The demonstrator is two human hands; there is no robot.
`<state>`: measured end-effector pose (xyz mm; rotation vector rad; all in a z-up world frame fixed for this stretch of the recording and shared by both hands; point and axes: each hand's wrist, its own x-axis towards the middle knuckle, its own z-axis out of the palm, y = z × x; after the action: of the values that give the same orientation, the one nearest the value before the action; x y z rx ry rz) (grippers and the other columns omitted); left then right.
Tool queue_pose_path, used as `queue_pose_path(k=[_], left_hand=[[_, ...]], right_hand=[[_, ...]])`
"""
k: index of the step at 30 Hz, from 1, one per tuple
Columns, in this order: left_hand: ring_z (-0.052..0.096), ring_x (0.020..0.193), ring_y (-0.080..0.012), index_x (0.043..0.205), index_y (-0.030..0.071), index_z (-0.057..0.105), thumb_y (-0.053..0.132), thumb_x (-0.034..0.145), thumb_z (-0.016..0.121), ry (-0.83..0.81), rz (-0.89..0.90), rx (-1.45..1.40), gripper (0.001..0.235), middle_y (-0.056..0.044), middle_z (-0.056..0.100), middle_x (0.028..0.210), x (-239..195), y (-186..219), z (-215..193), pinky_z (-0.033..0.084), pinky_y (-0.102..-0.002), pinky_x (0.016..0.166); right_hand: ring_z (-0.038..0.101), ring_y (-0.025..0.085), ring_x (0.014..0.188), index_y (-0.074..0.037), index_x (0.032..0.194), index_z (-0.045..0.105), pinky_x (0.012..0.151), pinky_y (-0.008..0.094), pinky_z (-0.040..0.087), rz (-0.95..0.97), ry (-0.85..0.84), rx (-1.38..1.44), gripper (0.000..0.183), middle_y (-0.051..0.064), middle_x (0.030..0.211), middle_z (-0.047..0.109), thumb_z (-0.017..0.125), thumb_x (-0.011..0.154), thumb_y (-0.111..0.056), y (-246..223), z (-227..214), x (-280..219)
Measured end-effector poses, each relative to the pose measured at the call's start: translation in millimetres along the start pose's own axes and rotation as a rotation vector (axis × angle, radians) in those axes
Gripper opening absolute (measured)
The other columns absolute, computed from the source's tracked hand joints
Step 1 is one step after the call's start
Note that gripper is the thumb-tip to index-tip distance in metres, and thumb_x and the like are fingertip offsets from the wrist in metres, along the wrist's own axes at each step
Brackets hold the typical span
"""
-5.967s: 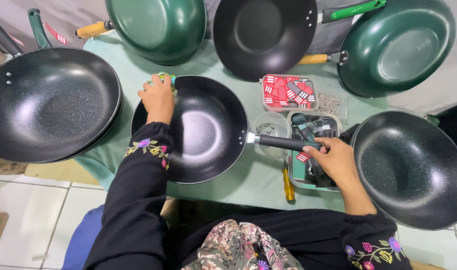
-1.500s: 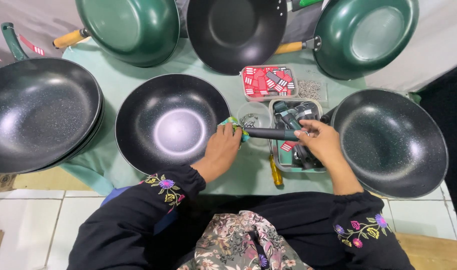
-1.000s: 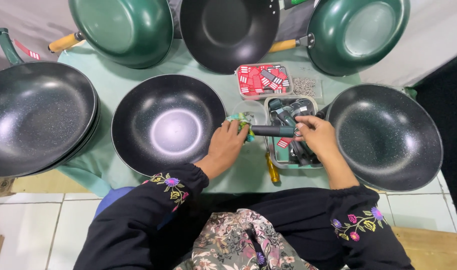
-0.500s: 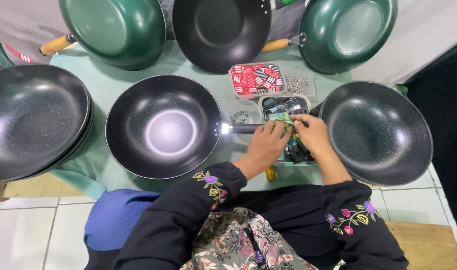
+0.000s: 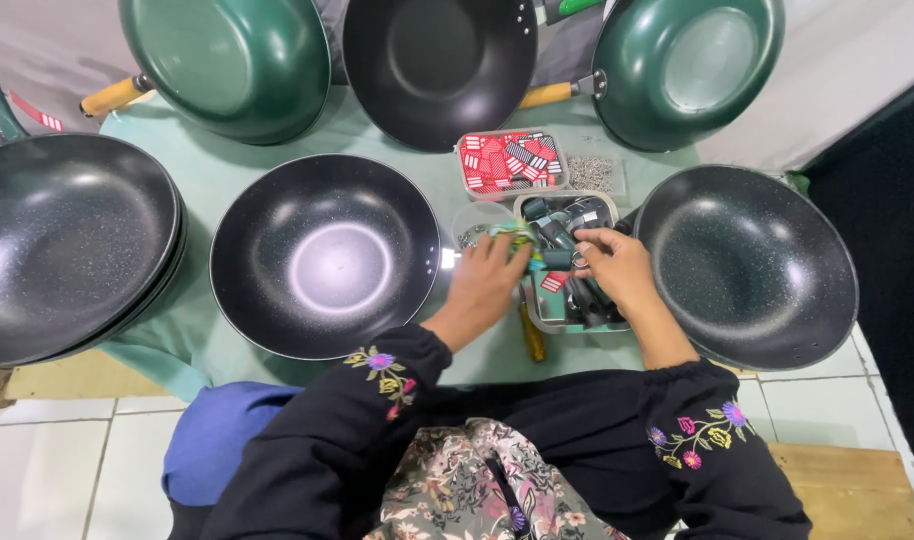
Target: Wiping the interior of a frying pan and attaching a handle using a screwdriver.
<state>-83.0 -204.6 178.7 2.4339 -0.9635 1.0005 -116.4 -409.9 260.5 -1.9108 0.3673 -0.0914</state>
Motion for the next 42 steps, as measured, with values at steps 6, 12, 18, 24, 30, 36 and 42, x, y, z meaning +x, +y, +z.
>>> queue_pose_path(k=[6, 12, 18, 24, 30, 36, 42], left_hand=[[0.063, 0.091, -0.0328, 0.117, 0.015, 0.071, 0.016, 0.087, 0.073, -0.064, 0.033, 0.12, 0.03, -0.013, 0.059, 0.104, -26, -46, -24, 0.05, -0.041, 0.066], [0.06, 0.086, -0.0326, 0.117, 0.012, 0.067, 0.01, 0.089, 0.07, -0.042, -0.042, 0.087, 0.029, -0.014, 0.057, 0.1, -27, -43, -26, 0.045, -0.041, 0.063], [0.059, 0.09, -0.0341, 0.116, 0.014, 0.07, 0.011, 0.092, 0.065, 0.016, -0.026, 0.049, 0.026, -0.015, 0.058, 0.105, -15, -17, -20, 0.047, -0.043, 0.065], [0.06, 0.091, -0.0345, 0.114, 0.015, 0.071, 0.012, 0.092, 0.065, 0.183, -0.005, -0.019, 0.023, -0.017, 0.06, 0.109, 7, 28, 14, 0.046, -0.043, 0.068], [0.057, 0.086, -0.0306, 0.111, 0.016, 0.072, 0.007, 0.095, 0.065, 0.227, 0.015, -0.027, 0.019, -0.016, 0.059, 0.109, 23, 52, 8, 0.043, -0.039, 0.066], [0.061, 0.092, -0.0314, 0.115, 0.019, 0.068, 0.014, 0.094, 0.062, 0.18, 0.034, 0.031, 0.022, -0.013, 0.061, 0.114, 9, 25, 10, 0.047, -0.041, 0.07], [0.062, 0.088, -0.0294, 0.112, 0.017, 0.07, 0.009, 0.091, 0.067, 0.048, 0.011, 0.151, 0.022, -0.012, 0.061, 0.102, -16, -21, -24, 0.048, -0.038, 0.065]], right_hand=[[0.074, 0.035, 0.079, 0.004, 0.117, 0.071, 0.066, 0.039, 0.066, 0.0, 0.004, 0.014, 0.025, 0.03, 0.106, 0.068, 0.06, 0.095, -0.002, -5, -1, -5], [0.074, 0.034, 0.079, 0.001, 0.115, 0.074, 0.064, 0.039, 0.067, -0.031, 0.017, -0.042, 0.024, 0.027, 0.102, 0.068, 0.063, 0.094, -0.001, -5, 2, -4], [0.073, 0.035, 0.079, 0.002, 0.114, 0.074, 0.062, 0.041, 0.067, -0.039, 0.018, -0.075, 0.023, 0.029, 0.1, 0.067, 0.062, 0.094, -0.001, -2, 3, -2], [0.073, 0.034, 0.078, -0.002, 0.113, 0.076, 0.061, 0.041, 0.066, -0.03, 0.029, -0.142, 0.022, 0.026, 0.099, 0.067, 0.063, 0.095, -0.003, 0, 4, 2], [0.073, 0.031, 0.083, -0.005, 0.116, 0.076, 0.063, 0.036, 0.065, -0.009, 0.06, -0.247, 0.023, 0.025, 0.102, 0.07, 0.064, 0.096, -0.007, 3, 2, 7], [0.073, 0.03, 0.08, -0.005, 0.115, 0.075, 0.061, 0.034, 0.065, 0.008, 0.048, -0.146, 0.024, 0.026, 0.105, 0.069, 0.069, 0.092, -0.007, -9, 8, -3], [0.067, 0.021, 0.072, -0.008, 0.118, 0.075, 0.059, 0.029, 0.064, -0.127, 0.001, -0.251, 0.039, 0.017, 0.101, 0.067, 0.083, 0.08, -0.016, 20, 0, 11]])
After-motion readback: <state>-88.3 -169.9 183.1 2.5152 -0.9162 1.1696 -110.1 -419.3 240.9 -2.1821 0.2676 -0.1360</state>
